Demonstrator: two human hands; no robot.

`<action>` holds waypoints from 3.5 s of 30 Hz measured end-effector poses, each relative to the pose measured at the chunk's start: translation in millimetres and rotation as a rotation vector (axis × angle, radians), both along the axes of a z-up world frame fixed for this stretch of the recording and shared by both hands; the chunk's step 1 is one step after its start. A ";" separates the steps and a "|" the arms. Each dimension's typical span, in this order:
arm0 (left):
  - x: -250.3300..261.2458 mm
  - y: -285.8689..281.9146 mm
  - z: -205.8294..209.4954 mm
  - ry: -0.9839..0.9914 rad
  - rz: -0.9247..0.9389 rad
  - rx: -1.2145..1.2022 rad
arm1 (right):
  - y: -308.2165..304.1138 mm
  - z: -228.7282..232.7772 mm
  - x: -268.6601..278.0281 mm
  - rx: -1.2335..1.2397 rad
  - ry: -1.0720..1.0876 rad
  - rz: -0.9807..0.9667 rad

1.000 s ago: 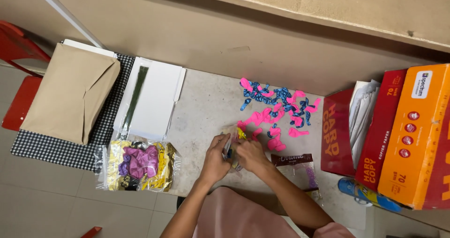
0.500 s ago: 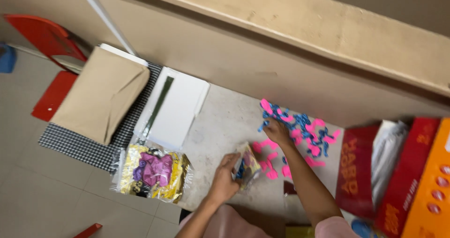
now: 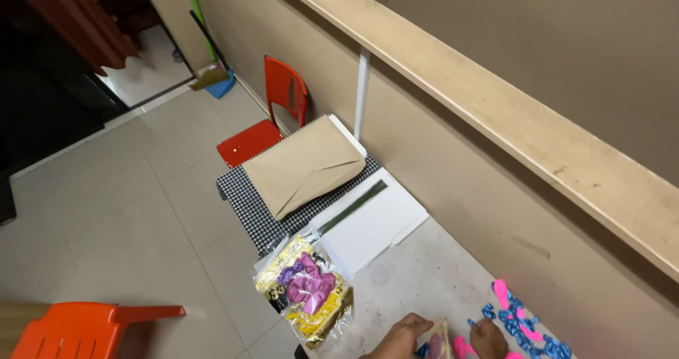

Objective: Organizing balloons and accessories into plastic bags at a desk.

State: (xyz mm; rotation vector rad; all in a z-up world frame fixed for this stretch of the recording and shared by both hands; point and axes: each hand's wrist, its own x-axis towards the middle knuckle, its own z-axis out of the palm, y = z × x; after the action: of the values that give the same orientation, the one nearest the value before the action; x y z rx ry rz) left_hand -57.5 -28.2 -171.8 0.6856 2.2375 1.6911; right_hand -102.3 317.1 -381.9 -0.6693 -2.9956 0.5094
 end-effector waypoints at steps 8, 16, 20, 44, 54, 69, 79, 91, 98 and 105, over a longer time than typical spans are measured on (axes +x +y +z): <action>5.3 3.1 24.3 0.263 0.058 0.024 | -52.6 77.4 28.0 -0.948 0.454 -0.125; 30.9 -0.9 88.1 -0.221 0.017 0.002 | -106.8 58.5 108.7 -0.651 0.522 0.238; 34.9 -2.8 60.0 0.042 -0.019 0.089 | -126.0 104.3 124.5 -0.422 0.445 0.228; -73.8 -38.3 142.3 -0.131 -0.279 -0.105 | -68.7 163.9 85.3 -0.680 0.311 -0.200; -97.6 -3.4 147.6 -0.240 -0.248 -0.144 | 12.5 29.5 27.0 -0.588 0.147 -0.221; -100.7 9.7 134.5 -0.260 -0.156 -0.128 | -25.6 70.6 -40.9 -0.108 -0.017 -0.253; -87.3 -19.5 144.0 -0.232 -0.106 -0.164 | -52.3 99.8 -25.5 -0.514 0.209 -0.054; -45.9 -50.4 150.7 -0.147 -0.069 -0.083 | -222.9 400.8 71.1 -0.651 0.241 0.251; -14.8 -70.8 147.7 -0.101 -0.057 -0.053 | -243.0 386.9 100.9 -0.319 0.071 0.472; 8.8 -86.2 150.3 -0.143 -0.008 -0.087 | -209.8 370.2 106.7 -0.497 0.059 0.213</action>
State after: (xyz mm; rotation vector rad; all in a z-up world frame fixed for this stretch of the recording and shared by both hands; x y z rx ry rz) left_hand -48.7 -114.4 -21.6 0.5359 2.1912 1.5752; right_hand 4.4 107.3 -11.7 -0.3345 -2.9076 1.2843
